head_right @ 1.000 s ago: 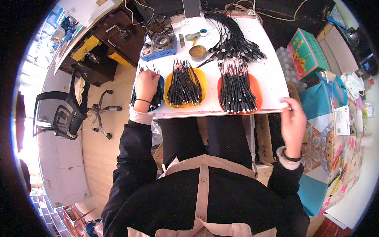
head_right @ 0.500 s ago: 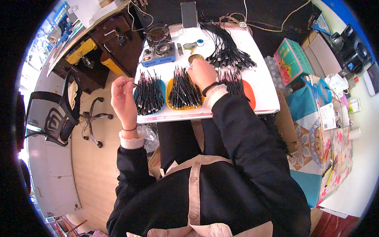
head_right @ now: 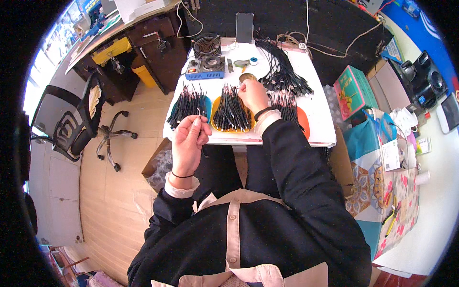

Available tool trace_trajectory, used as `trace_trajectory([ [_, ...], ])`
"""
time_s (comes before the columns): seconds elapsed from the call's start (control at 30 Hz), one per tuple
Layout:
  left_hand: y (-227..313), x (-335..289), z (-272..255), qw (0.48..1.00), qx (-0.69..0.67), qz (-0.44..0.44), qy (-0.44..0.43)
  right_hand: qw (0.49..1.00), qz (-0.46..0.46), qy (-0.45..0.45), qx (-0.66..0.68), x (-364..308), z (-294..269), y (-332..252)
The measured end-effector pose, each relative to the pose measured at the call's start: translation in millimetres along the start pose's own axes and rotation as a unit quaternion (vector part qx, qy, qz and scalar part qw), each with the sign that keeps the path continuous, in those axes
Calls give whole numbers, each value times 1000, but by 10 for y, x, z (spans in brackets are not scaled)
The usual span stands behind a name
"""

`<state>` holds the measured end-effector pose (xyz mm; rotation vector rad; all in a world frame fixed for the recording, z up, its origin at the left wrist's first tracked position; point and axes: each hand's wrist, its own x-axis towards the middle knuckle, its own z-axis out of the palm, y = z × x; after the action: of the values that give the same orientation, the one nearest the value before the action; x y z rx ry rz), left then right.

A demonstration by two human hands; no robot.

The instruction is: The person repeatedly picks black cables from trays, strips the ends, and wraps a small white component around the exposed wires. Finished units are placed into a blue plastic tray on the table. The process is repeated for multiple cables throughout the clip.

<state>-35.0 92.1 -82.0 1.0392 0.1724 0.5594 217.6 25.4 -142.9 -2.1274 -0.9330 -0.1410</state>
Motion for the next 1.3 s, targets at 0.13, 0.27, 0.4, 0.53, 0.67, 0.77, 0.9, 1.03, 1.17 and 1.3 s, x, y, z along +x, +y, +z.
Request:
trace_trajectory([
  [0.13,12,-63,45,1000,-29,-1,2,997,28,26,64,17,-172,-164],
  [0.27,41,-121,109,999,-42,3,-2,990,24,42,130,-83,-576,-498],
  [0.4,47,-215,260,1000,-5,20,8,978,-104,58,174,-553,-1093,-913],
  [0.53,8,-302,489,999,9,39,-5,961,-80,-41,263,-1233,-1295,-1191],
  [0.67,-58,-436,758,1000,1,27,10,947,-50,-20,318,-1567,-1301,-1261],
  [0.77,-50,-546,841,999,21,2,-29,936,-36,-10,349,-1702,-1315,-1259],
  [0.9,-61,-591,874,993,82,50,-69,930,-36,-16,365,-1802,-1382,-1225],
  [1.03,-75,-645,902,990,111,40,-84,930,-59,25,362,-1804,-1458,-1163],
  [1.17,-65,-676,943,991,76,8,-112,907,-40,-11,420,-1795,-1484,-1122],
  [1.3,-47,-690,944,990,10,-60,-129,868,-12,-50,495,-1839,-1439,-1098],
])
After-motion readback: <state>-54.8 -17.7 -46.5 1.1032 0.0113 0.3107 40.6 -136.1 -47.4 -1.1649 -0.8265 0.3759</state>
